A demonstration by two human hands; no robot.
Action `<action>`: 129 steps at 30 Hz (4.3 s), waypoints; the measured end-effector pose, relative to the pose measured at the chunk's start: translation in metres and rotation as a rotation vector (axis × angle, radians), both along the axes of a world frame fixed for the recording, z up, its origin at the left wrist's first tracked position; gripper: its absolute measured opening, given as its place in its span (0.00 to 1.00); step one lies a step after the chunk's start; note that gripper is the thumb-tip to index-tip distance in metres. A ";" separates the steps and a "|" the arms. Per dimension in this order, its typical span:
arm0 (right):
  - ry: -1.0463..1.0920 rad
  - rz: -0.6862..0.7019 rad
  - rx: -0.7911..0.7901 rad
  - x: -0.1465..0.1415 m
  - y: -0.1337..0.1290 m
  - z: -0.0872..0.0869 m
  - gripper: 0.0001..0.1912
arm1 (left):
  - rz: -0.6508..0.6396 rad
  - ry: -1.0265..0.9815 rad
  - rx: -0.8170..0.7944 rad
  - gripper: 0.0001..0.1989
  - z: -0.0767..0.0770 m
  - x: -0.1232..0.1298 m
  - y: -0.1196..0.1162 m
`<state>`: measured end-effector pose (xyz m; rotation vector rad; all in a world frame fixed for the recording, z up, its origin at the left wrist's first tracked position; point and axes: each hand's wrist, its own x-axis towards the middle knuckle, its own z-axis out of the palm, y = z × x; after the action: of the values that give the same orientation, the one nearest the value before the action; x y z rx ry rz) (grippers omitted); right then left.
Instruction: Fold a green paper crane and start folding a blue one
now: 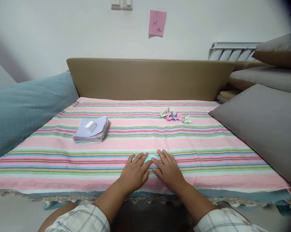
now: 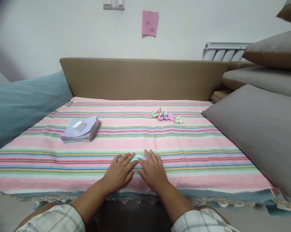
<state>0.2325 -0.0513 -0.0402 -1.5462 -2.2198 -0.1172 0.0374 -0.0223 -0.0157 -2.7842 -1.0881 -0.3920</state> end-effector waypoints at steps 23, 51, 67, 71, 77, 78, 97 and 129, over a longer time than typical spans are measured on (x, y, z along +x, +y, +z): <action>0.038 0.155 -0.053 -0.021 0.010 0.000 0.29 | 0.051 -0.038 -0.069 0.20 0.000 -0.002 0.001; -0.060 0.204 -0.051 -0.015 0.007 -0.001 0.23 | 0.160 0.049 -0.137 0.41 0.001 -0.046 0.010; -0.088 0.188 -0.027 -0.016 0.008 -0.004 0.23 | 0.044 0.015 -0.080 0.25 0.013 -0.043 -0.012; -0.064 0.186 0.018 -0.017 0.007 -0.005 0.22 | 0.062 -0.073 -0.122 0.25 0.008 -0.046 -0.010; 0.038 0.159 0.124 -0.023 0.009 0.001 0.19 | 0.276 -0.420 -0.240 0.15 0.006 -0.046 0.012; 0.061 0.157 0.142 -0.024 0.010 0.003 0.18 | 0.314 -0.451 -0.266 0.15 0.006 -0.045 0.014; 0.017 0.144 0.120 -0.037 0.019 0.003 0.17 | 0.469 -0.448 -0.351 0.10 0.018 -0.031 0.016; -0.059 0.164 0.081 -0.038 0.020 0.006 0.19 | 0.364 -0.401 -0.259 0.15 0.008 -0.026 0.017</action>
<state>0.1948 -0.0315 -0.0345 -1.3290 -2.3468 -0.2026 0.0109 -0.0052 -0.0078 -2.6911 -1.8149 -0.8383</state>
